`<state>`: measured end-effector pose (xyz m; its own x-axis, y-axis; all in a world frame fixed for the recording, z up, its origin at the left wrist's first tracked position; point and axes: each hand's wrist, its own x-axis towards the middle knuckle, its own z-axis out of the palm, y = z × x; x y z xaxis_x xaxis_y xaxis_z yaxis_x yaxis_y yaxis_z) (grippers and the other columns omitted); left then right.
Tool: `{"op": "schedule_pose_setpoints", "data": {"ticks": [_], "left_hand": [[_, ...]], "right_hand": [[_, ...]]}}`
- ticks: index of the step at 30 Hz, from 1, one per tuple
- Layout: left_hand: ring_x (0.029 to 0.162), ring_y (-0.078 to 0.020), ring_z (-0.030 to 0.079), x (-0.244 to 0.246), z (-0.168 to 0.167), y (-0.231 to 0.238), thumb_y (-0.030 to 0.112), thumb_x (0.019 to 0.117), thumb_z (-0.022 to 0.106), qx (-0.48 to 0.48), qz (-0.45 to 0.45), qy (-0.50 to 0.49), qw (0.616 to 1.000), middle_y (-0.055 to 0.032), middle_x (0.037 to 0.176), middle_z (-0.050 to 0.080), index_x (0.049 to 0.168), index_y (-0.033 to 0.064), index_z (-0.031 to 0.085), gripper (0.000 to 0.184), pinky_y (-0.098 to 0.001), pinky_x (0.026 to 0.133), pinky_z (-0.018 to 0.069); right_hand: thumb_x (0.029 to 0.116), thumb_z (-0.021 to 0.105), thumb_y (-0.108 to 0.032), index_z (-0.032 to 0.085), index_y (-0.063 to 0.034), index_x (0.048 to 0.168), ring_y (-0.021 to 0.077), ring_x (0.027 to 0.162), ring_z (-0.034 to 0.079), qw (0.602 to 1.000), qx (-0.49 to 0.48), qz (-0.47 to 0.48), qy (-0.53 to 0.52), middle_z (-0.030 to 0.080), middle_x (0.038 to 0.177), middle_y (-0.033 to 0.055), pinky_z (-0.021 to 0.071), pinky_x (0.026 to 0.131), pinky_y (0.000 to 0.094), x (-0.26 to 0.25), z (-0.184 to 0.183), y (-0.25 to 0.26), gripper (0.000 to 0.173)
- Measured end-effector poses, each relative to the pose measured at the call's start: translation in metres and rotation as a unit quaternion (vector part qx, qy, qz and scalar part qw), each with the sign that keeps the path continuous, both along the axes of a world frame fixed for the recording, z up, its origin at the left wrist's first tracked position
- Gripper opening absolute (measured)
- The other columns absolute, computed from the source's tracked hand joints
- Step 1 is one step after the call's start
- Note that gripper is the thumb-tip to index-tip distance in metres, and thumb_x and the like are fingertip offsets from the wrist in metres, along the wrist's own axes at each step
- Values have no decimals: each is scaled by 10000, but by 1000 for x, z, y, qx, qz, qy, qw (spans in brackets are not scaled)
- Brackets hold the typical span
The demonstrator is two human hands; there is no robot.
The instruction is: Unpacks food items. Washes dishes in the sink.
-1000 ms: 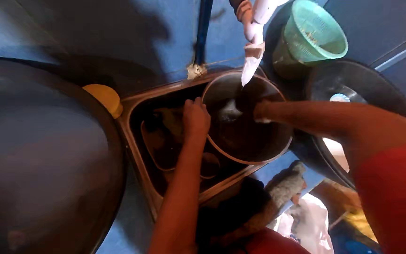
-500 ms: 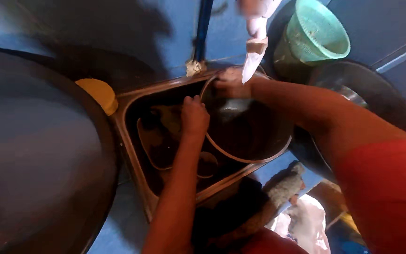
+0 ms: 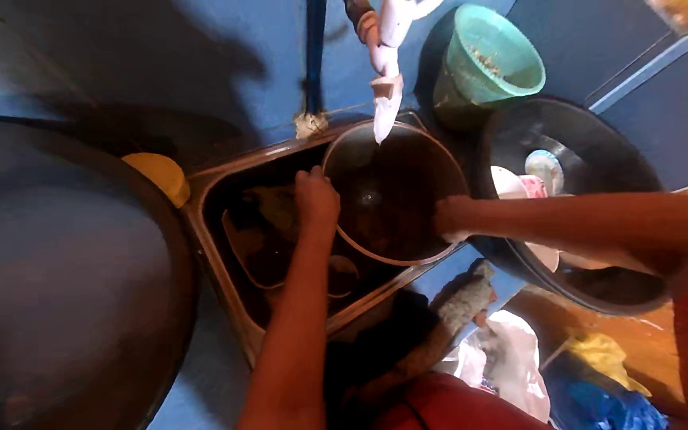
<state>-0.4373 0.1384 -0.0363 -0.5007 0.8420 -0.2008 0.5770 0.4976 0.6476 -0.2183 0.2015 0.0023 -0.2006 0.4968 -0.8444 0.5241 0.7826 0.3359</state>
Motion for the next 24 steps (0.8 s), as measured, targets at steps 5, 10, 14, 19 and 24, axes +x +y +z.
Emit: {"op": "schedule_pose_setpoints", "data": {"ticks": [5,10,14,19,24], "left_hand": [[1303,-432,555,3,-1,0,131,1096,455,-4,7,2,1000,-314,1437,498,1434,-26,537,382,-521,1089,464],[1300,-430,558,-4,1,-8,128,1099,448,-4,1,6,1000,-315,1433,503,1425,-29,543,375,-519,1088,459],[1295,-414,564,-2,6,-5,134,1097,458,-1,-10,-4,1000,-297,1431,512,1410,-18,562,363,-514,1088,460],[1343,-421,527,-18,-12,-34,346,1118,412,47,9,-90,995,-279,1479,504,1531,41,460,516,-579,1119,415],[1284,-274,579,-4,-12,-77,485,1116,323,151,99,-295,938,-163,1464,561,1514,90,490,585,-479,1046,481]], "right_hand": [[1068,516,-99,637,50,1276,457,1197,612,942,-137,-19,306,646,1253,277,471,1005,628,-41,-43,-49,283],[1079,487,-78,555,100,1369,465,1272,558,935,-202,-78,281,580,1349,323,410,1079,610,-31,-52,-33,346],[999,626,-85,653,106,1237,519,1334,490,989,56,-103,93,547,1385,336,412,1077,668,0,-42,18,306],[845,743,87,704,56,1174,564,1288,493,939,116,14,325,604,1271,338,464,1004,683,-14,-42,25,333],[903,684,-33,724,-20,1158,483,1180,587,793,120,54,595,672,1173,251,486,1002,616,-60,-2,-24,259]]}}
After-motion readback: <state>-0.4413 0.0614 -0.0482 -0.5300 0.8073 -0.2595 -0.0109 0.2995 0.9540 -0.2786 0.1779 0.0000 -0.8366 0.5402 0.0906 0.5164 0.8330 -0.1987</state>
